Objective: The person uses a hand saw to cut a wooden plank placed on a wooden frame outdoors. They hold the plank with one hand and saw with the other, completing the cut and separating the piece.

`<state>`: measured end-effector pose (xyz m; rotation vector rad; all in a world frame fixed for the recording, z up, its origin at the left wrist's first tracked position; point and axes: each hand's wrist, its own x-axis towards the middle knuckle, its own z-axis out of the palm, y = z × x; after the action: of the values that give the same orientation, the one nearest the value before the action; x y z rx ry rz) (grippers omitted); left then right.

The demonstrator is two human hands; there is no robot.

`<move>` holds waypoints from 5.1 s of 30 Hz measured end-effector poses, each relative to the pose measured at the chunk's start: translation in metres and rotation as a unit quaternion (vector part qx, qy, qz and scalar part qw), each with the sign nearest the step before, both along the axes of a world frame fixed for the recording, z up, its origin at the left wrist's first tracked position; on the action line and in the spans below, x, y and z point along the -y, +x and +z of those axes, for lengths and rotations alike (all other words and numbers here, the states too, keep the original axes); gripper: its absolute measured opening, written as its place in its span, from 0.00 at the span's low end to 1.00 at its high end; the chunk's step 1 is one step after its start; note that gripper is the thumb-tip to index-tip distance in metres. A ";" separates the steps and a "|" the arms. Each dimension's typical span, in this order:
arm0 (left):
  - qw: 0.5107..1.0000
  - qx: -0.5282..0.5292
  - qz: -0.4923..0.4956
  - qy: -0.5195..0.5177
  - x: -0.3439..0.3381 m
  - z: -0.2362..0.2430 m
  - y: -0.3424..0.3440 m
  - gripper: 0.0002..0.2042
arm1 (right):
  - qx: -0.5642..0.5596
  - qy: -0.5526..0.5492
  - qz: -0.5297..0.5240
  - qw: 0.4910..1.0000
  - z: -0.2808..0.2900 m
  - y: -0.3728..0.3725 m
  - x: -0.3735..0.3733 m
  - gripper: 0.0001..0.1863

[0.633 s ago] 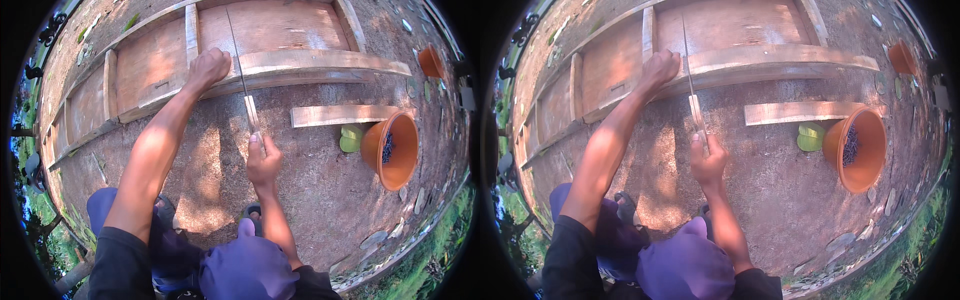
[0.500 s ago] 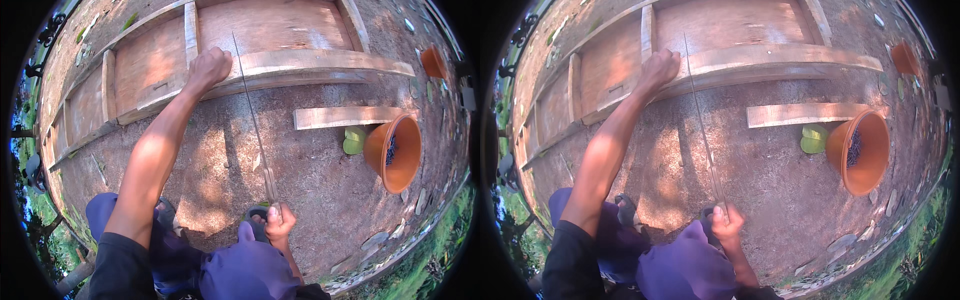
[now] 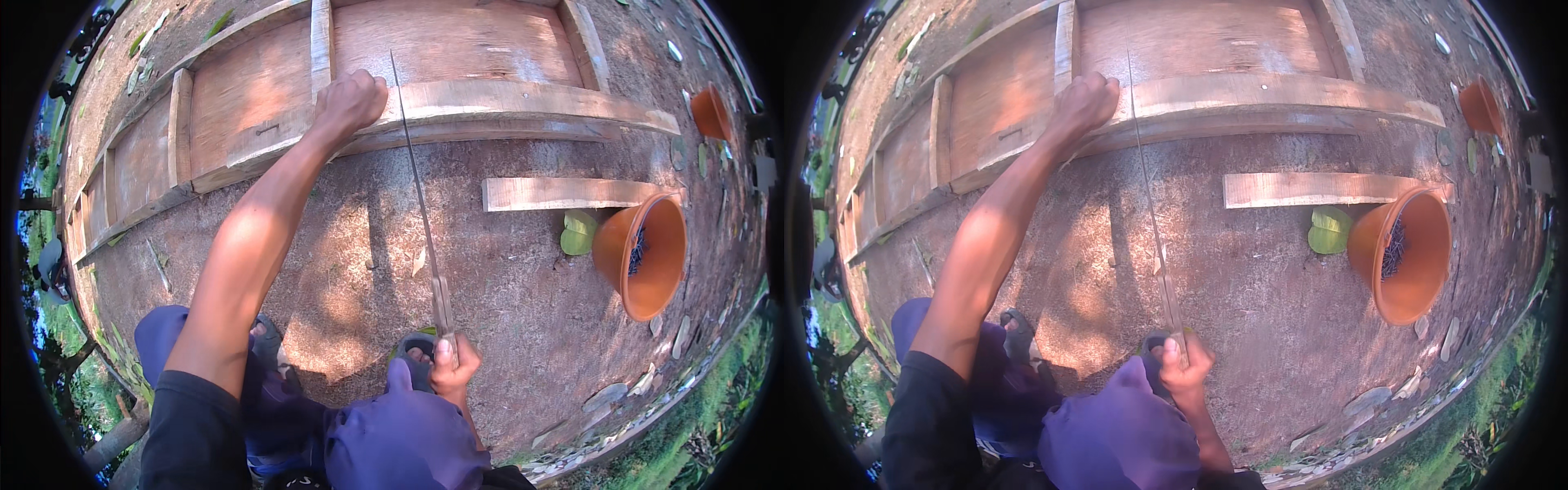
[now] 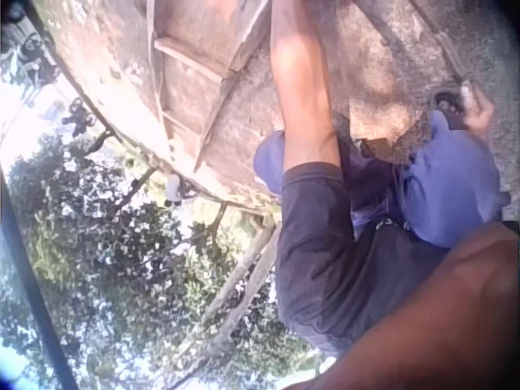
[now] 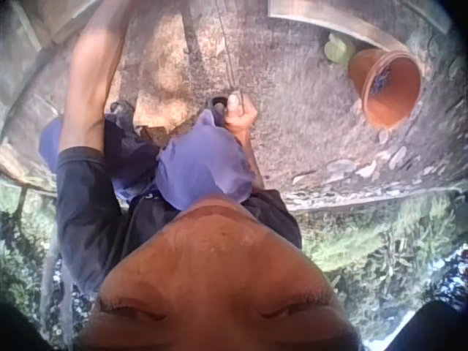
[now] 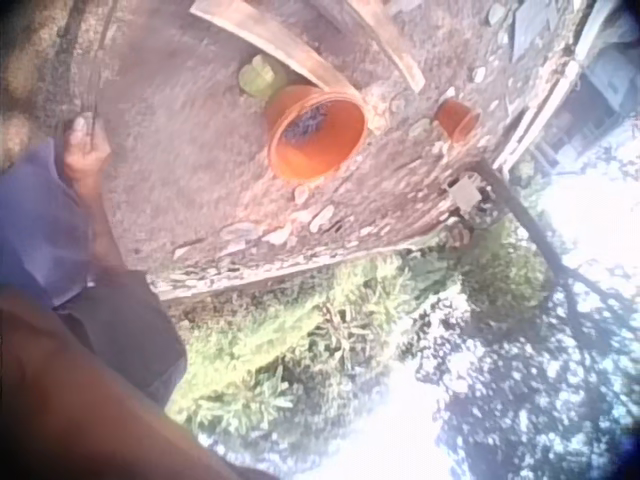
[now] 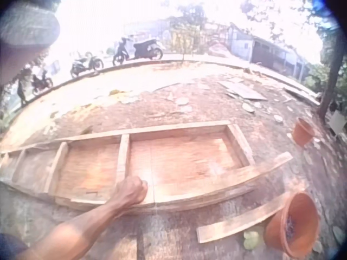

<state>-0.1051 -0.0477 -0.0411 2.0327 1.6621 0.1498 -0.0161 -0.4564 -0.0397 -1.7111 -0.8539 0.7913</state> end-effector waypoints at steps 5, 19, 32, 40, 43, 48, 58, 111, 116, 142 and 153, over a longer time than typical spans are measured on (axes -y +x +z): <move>0.997 -0.018 -0.031 0.069 0.001 -0.014 -0.010 0.19 | -0.009 0.010 -0.010 1.000 -0.004 -0.003 -0.026 0.16; 0.992 -0.023 -0.036 0.122 0.000 -0.017 -0.011 0.17 | -0.003 -0.004 -0.005 1.000 0.000 -0.006 -0.009 0.13; 0.992 -0.036 -0.036 0.118 0.001 -0.009 0.001 0.20 | -0.006 -0.008 -0.008 1.000 0.017 0.002 0.005 0.14; 0.987 -0.066 -0.023 0.146 -0.007 -0.011 -0.005 0.22 | 0.009 0.052 -0.015 0.998 -0.011 -0.006 -0.165 0.13; 0.991 -0.066 -0.012 0.117 -0.006 -0.006 -0.015 0.21 | 0.004 -0.019 -0.001 1.000 -0.002 -0.011 -0.081 0.14; 0.999 -0.034 -0.022 0.027 -0.001 0.009 0.003 0.19 | 0.006 -0.004 -0.032 0.999 0.007 -0.007 0.006 0.17; 0.987 -0.025 -0.057 0.150 -0.006 -0.016 -0.015 0.20 | 0.035 0.013 0.008 0.999 -0.012 -0.002 -0.098 0.13; 0.991 -0.038 -0.073 0.102 -0.011 -0.029 -0.015 0.18 | 0.015 0.023 -0.006 1.000 -0.018 -0.013 -0.103 0.13; 0.987 -0.033 -0.069 0.139 -0.015 -0.030 -0.020 0.18 | -0.016 0.030 -0.012 0.999 -0.015 -0.015 -0.139 0.14; 0.991 -0.058 -0.059 0.102 -0.010 -0.019 -0.010 0.23 | -0.014 0.039 -0.009 0.999 -0.016 -0.013 -0.127 0.13; 0.995 -0.061 -0.048 0.061 0.001 -0.026 -0.013 0.23 | -0.014 -0.010 -0.026 1.000 -0.007 -0.011 -0.026 0.14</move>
<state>-0.1180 -0.0490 -0.0667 2.2480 1.6602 0.0974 -0.0274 -0.4306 -0.0467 -1.7289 -0.7825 0.7884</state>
